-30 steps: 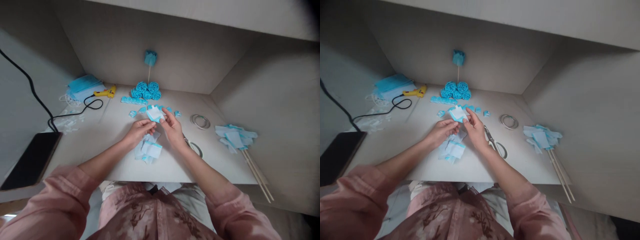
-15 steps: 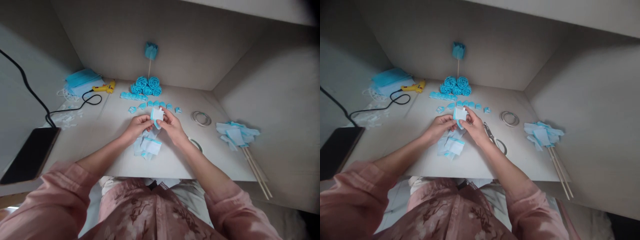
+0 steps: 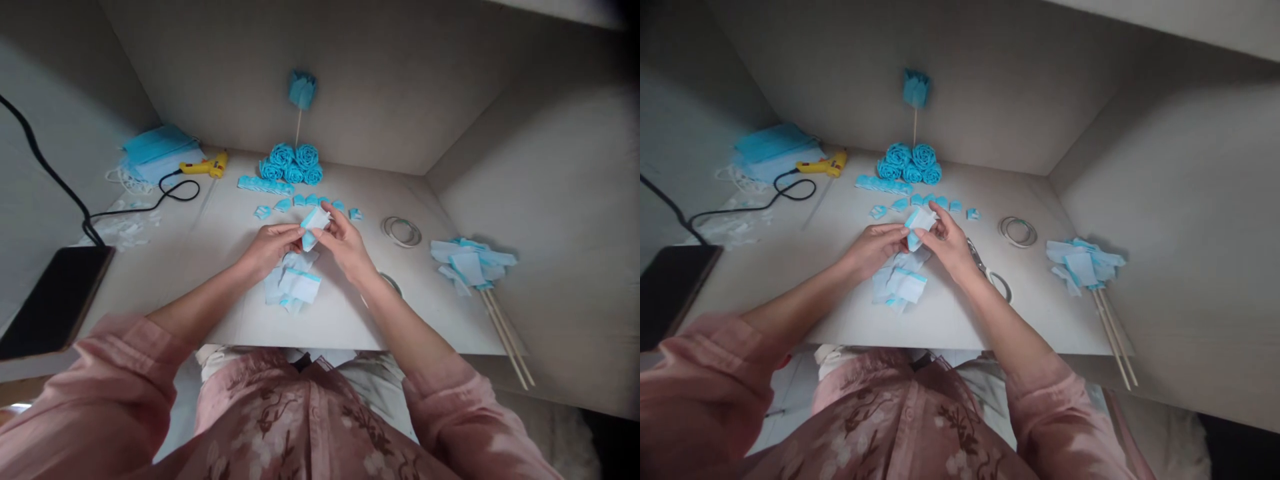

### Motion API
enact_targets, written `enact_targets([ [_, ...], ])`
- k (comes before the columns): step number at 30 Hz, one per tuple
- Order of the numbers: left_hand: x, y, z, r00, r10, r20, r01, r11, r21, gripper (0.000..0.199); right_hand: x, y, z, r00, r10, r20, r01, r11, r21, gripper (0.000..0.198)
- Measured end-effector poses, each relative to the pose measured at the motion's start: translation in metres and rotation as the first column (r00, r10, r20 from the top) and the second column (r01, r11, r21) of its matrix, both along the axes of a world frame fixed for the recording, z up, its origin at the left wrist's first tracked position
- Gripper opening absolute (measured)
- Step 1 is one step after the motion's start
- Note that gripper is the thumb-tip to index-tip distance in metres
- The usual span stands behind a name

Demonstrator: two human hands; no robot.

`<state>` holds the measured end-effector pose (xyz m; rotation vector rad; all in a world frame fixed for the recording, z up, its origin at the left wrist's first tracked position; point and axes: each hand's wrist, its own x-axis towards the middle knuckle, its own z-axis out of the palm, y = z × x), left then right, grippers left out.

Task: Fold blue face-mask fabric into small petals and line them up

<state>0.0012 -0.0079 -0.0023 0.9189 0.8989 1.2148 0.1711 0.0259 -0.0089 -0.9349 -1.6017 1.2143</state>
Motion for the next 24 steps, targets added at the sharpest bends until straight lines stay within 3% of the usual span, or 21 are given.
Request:
enact_targets([
  [6, -0.001, 0.000, -0.002, 0.996, -0.046, -0.076, 0.044, 0.998, -0.036, 0.022, 0.008, 0.003, 0.008, 0.999, -0.032, -0.010, 0.032, 0.999, 0.030, 0.032],
  [9, -0.001, 0.001, -0.002, 0.995, -0.040, -0.088, 0.036, 0.998, -0.049, 0.021, 0.009, 0.001, 0.009, 0.997, -0.073, 0.039, 0.064, 0.981, 0.182, 0.017],
  [13, -0.003, 0.002, -0.002, 0.999, -0.026, -0.041, 0.023, 0.997, -0.067, 0.022, 0.010, 0.000, 0.012, 0.971, -0.138, 0.195, 0.033, 0.886, 0.463, 0.010],
  [16, -0.003, 0.003, -0.002, 0.999, -0.030, -0.015, 0.029, 0.997, -0.071, 0.023, 0.011, 0.001, 0.012, 0.939, -0.187, 0.287, -0.023, 0.801, 0.598, 0.012],
  [20, -0.003, 0.003, -0.001, 0.999, -0.035, 0.004, 0.035, 0.997, -0.063, 0.026, 0.013, 0.002, 0.010, 0.905, -0.235, 0.356, -0.089, 0.712, 0.696, 0.014],
  [24, -0.003, 0.002, 0.001, 0.999, -0.041, 0.002, 0.041, 0.997, -0.065, 0.030, 0.014, 0.004, 0.009, 0.886, -0.264, 0.382, -0.118, 0.667, 0.736, 0.014],
])
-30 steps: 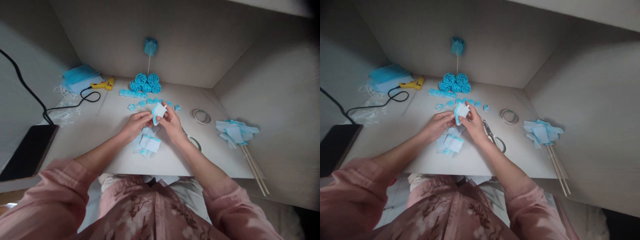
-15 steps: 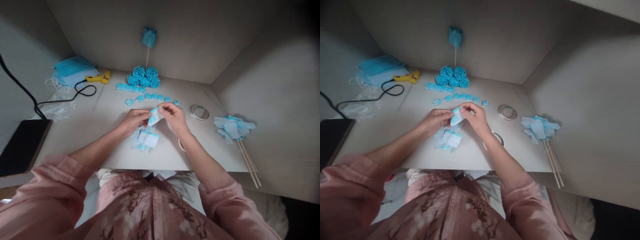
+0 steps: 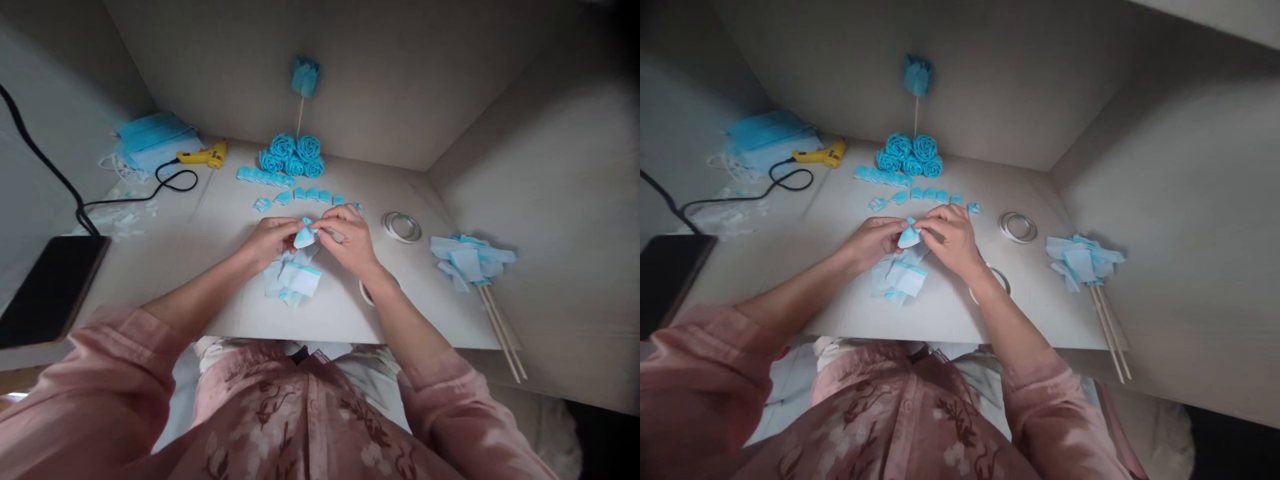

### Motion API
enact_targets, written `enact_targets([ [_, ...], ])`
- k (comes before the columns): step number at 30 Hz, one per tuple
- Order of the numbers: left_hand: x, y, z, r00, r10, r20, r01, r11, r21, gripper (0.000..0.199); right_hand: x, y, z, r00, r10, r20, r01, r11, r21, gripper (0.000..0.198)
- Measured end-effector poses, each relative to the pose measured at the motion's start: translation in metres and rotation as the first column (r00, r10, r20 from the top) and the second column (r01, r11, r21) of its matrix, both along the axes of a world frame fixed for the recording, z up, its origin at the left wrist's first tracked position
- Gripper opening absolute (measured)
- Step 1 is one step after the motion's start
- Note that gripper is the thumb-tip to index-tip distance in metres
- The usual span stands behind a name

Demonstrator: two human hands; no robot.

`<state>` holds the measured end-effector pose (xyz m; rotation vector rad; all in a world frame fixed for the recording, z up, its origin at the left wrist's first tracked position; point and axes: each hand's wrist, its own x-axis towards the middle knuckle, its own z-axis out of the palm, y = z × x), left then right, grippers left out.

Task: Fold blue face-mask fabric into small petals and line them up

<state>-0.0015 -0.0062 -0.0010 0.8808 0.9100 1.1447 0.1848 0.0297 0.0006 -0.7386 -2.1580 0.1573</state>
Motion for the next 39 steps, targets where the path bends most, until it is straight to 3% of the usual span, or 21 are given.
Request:
enact_targets([
  [4, 0.001, 0.000, 0.000, 1.000, 0.010, -0.018, -0.010, 1.000, 0.001, 0.030, 0.000, 0.001, -0.002, 1.000, 0.020, 0.023, -0.022, 0.997, 0.074, 0.014],
  [8, 0.001, 0.001, -0.003, 0.999, 0.026, -0.044, -0.026, 1.000, -0.004, 0.027, -0.001, -0.002, 0.000, 0.998, 0.028, 0.057, -0.032, 0.997, 0.074, 0.015],
  [10, 0.001, 0.001, -0.004, 0.998, 0.047, -0.049, -0.047, 0.999, -0.007, 0.025, 0.000, -0.005, 0.005, 0.996, 0.077, 0.051, -0.077, 0.997, 0.004, 0.017],
  [13, 0.001, 0.002, -0.003, 0.997, 0.068, -0.043, -0.068, 0.998, 0.010, 0.023, 0.001, -0.009, 0.012, 0.987, 0.133, -0.087, -0.149, 0.964, -0.221, 0.026],
  [16, 0.001, 0.001, -0.002, 0.996, 0.070, -0.046, -0.069, 0.997, 0.025, 0.023, 0.002, -0.007, 0.011, 0.970, 0.028, -0.241, -0.142, 0.871, -0.470, 0.033],
  [19, 0.002, -0.001, -0.002, 0.995, 0.079, -0.058, -0.078, 0.997, 0.029, 0.025, 0.001, -0.004, 0.005, 0.964, -0.018, -0.264, -0.167, 0.734, -0.659, 0.033],
  [23, 0.003, -0.001, -0.003, 0.994, 0.090, -0.066, -0.085, 0.994, 0.073, 0.024, -0.004, -0.008, 0.004, 0.955, 0.032, -0.296, -0.262, 0.565, -0.783, 0.032],
  [26, 0.004, -0.001, -0.004, 0.991, 0.100, -0.088, -0.092, 0.991, 0.094, 0.023, -0.008, -0.013, 0.007, 0.957, 0.010, -0.289, -0.255, 0.501, -0.827, 0.033],
  [29, 0.005, -0.001, -0.006, 0.987, 0.124, -0.102, -0.114, 0.988, 0.101, 0.023, -0.010, -0.015, 0.006, 0.953, -0.031, -0.300, -0.251, 0.471, -0.846, 0.034],
  [33, 0.006, 0.000, -0.008, 0.990, 0.132, -0.051, -0.127, 0.988, 0.092, 0.024, -0.009, -0.011, 0.001, 0.959, -0.058, -0.279, -0.220, 0.474, -0.853, 0.031],
  [39, 0.007, -0.001, -0.006, 0.986, 0.167, 0.005, -0.167, 0.983, 0.074, 0.024, -0.011, -0.008, -0.001, 0.900, -0.109, -0.423, -0.327, 0.474, -0.818, 0.031],
])
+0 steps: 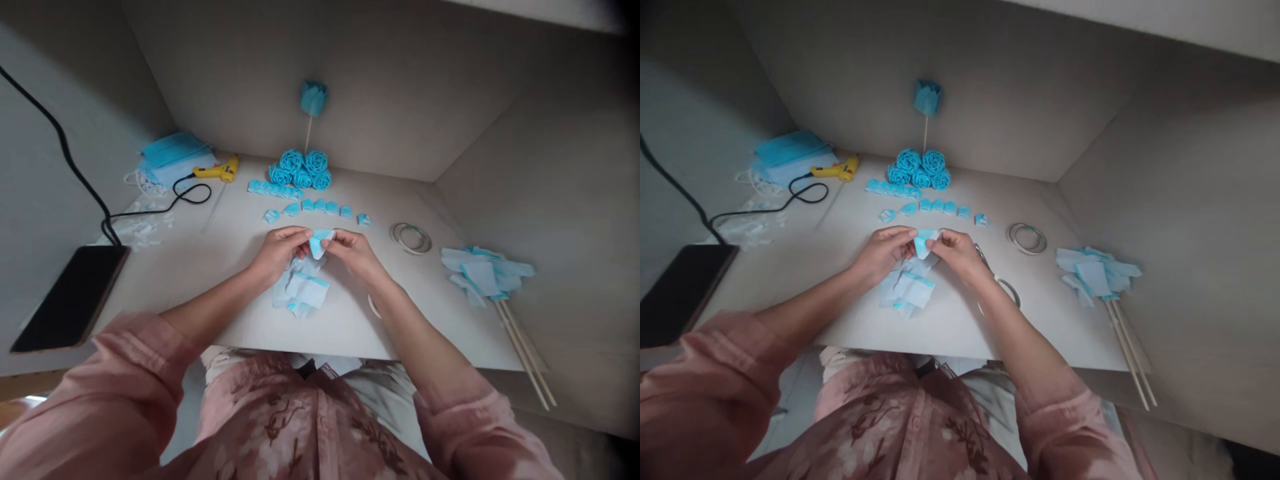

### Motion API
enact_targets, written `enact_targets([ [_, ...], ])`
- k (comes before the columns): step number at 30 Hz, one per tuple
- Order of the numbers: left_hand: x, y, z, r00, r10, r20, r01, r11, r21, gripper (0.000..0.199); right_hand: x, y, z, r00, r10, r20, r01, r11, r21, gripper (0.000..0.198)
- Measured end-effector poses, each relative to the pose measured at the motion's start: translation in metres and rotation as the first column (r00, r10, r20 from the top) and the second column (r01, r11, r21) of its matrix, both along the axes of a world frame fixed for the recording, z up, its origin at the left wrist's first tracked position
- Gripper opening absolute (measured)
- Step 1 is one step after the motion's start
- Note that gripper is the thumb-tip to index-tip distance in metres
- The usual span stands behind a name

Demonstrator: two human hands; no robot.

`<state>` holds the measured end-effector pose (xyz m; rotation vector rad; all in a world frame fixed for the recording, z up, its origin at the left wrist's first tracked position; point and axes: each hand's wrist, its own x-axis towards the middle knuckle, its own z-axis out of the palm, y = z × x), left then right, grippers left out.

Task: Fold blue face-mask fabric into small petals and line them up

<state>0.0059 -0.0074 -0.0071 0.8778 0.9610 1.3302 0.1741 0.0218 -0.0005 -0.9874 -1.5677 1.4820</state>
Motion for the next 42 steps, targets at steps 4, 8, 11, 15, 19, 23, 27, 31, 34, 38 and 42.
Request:
enact_targets([
  [4, -0.002, -0.001, 0.002, 0.999, -0.042, -0.003, 0.042, 0.999, 0.014, 0.029, 0.001, 0.002, -0.002, 0.998, -0.036, 0.048, 0.034, 0.999, 0.031, 0.029],
  [8, -0.005, -0.002, 0.004, 0.980, -0.117, -0.163, 0.125, 0.991, 0.042, 0.032, 0.006, 0.005, -0.004, 0.990, -0.033, 0.135, 0.021, 0.996, 0.091, 0.027],
  [11, -0.005, -0.002, 0.006, 0.952, -0.075, -0.295, 0.100, 0.993, 0.068, 0.026, 0.008, 0.006, -0.005, 0.982, -0.007, 0.191, -0.019, 0.991, 0.134, 0.027],
  [15, -0.004, -0.001, 0.007, 0.940, -0.024, -0.341, 0.051, 0.996, 0.069, 0.023, 0.008, 0.007, -0.006, 0.970, -0.020, 0.241, -0.025, 0.983, 0.182, 0.028],
  [19, -0.007, 0.000, 0.006, 0.958, -0.053, -0.281, 0.067, 0.997, 0.041, 0.024, 0.007, 0.006, -0.001, 0.977, -0.072, 0.199, 0.016, 0.962, 0.271, 0.021],
  [23, -0.010, 0.001, 0.006, 0.994, -0.085, -0.073, 0.083, 0.996, -0.032, 0.024, 0.008, 0.004, 0.007, 0.950, -0.245, 0.193, 0.101, 0.827, 0.554, 0.028],
  [27, -0.010, 0.002, 0.008, 0.997, -0.069, 0.040, 0.072, 0.994, -0.081, 0.022, 0.010, 0.001, 0.008, 0.863, -0.361, 0.353, -0.058, 0.625, 0.779, 0.040],
  [31, -0.009, 0.002, 0.009, 0.995, -0.071, 0.073, 0.078, 0.993, -0.093, 0.023, 0.008, -0.001, 0.005, 0.839, -0.364, 0.404, -0.172, 0.527, 0.832, 0.031],
  [34, -0.008, 0.000, 0.009, 0.995, -0.083, 0.061, 0.088, 0.992, -0.086, 0.025, 0.006, -0.002, 0.004, 0.857, -0.352, 0.376, -0.169, 0.498, 0.851, 0.014],
  [38, -0.006, -0.001, 0.009, 0.995, -0.085, 0.057, 0.089, 0.994, -0.071, 0.029, 0.005, -0.002, 0.002, 0.902, -0.313, 0.296, -0.066, 0.579, 0.813, 0.012],
  [42, -0.005, 0.000, 0.007, 0.994, -0.089, 0.065, 0.092, 0.994, -0.055, 0.032, 0.004, -0.001, 0.000, 0.942, -0.256, 0.217, 0.018, 0.684, 0.729, 0.008],
])
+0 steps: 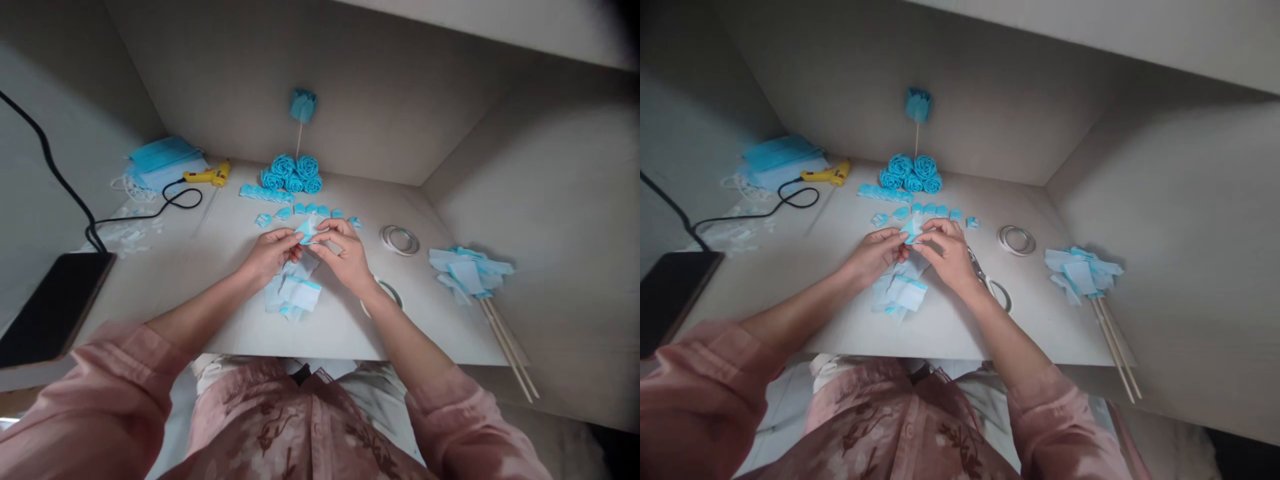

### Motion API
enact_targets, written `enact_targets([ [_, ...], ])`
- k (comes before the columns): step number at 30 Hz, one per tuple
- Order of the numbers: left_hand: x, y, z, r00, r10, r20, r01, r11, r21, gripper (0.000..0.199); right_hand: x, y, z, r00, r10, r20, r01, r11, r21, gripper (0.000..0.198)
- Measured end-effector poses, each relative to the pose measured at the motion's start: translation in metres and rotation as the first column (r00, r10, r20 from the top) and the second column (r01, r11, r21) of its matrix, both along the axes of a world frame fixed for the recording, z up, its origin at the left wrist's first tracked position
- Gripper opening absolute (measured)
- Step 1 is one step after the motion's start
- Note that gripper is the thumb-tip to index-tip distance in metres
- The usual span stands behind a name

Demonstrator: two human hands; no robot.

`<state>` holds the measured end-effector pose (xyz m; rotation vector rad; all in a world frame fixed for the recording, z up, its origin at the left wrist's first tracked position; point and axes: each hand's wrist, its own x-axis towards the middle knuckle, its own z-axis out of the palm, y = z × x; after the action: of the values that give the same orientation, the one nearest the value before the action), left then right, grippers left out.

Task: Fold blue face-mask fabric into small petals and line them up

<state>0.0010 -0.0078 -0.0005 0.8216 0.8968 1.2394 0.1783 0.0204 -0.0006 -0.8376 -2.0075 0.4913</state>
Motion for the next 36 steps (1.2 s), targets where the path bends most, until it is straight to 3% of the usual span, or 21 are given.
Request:
enact_targets([
  [7, 0.0005, 0.0002, -0.0054, 1.000, -0.016, -0.020, 0.016, 1.000, 0.025, 0.031, -0.0022, 0.0004, 0.0017, 0.993, -0.019, -0.113, 0.001, 0.987, -0.160, 0.015],
  [10, 0.0002, -0.0001, -0.0057, 0.999, -0.024, -0.032, 0.025, 0.999, 0.032, 0.030, -0.0011, 0.0026, -0.0002, 0.987, -0.040, -0.152, -0.005, 0.957, -0.288, 0.031],
  [14, 0.0006, -0.0013, -0.0036, 0.998, -0.032, -0.048, 0.033, 0.999, 0.013, 0.029, -0.0006, 0.0046, -0.0027, 0.959, 0.014, -0.282, -0.156, 0.858, -0.489, 0.058],
  [17, 0.0015, -0.0019, -0.0022, 0.998, -0.028, -0.062, 0.029, 1.000, 0.006, 0.029, -0.0021, 0.0034, -0.0016, 0.923, 0.063, -0.380, -0.296, 0.748, -0.594, 0.041],
  [19, 0.0021, -0.0019, -0.0020, 0.997, -0.026, -0.078, 0.026, 1.000, 0.006, 0.028, -0.0030, 0.0022, -0.0004, 0.913, 0.062, -0.403, -0.321, 0.720, -0.615, 0.031],
  [29, 0.0005, -0.0032, -0.0031, 0.949, -0.016, -0.316, 0.070, 0.985, 0.160, 0.028, -0.0040, 0.0019, 0.0025, 0.929, -0.020, -0.370, -0.226, 0.761, -0.609, 0.030],
  [36, 0.0006, -0.0024, -0.0056, 0.947, -0.007, -0.320, 0.069, 0.981, 0.180, 0.028, -0.0064, -0.0003, -0.0010, 0.923, -0.022, -0.385, -0.238, 0.752, -0.614, 0.030],
])
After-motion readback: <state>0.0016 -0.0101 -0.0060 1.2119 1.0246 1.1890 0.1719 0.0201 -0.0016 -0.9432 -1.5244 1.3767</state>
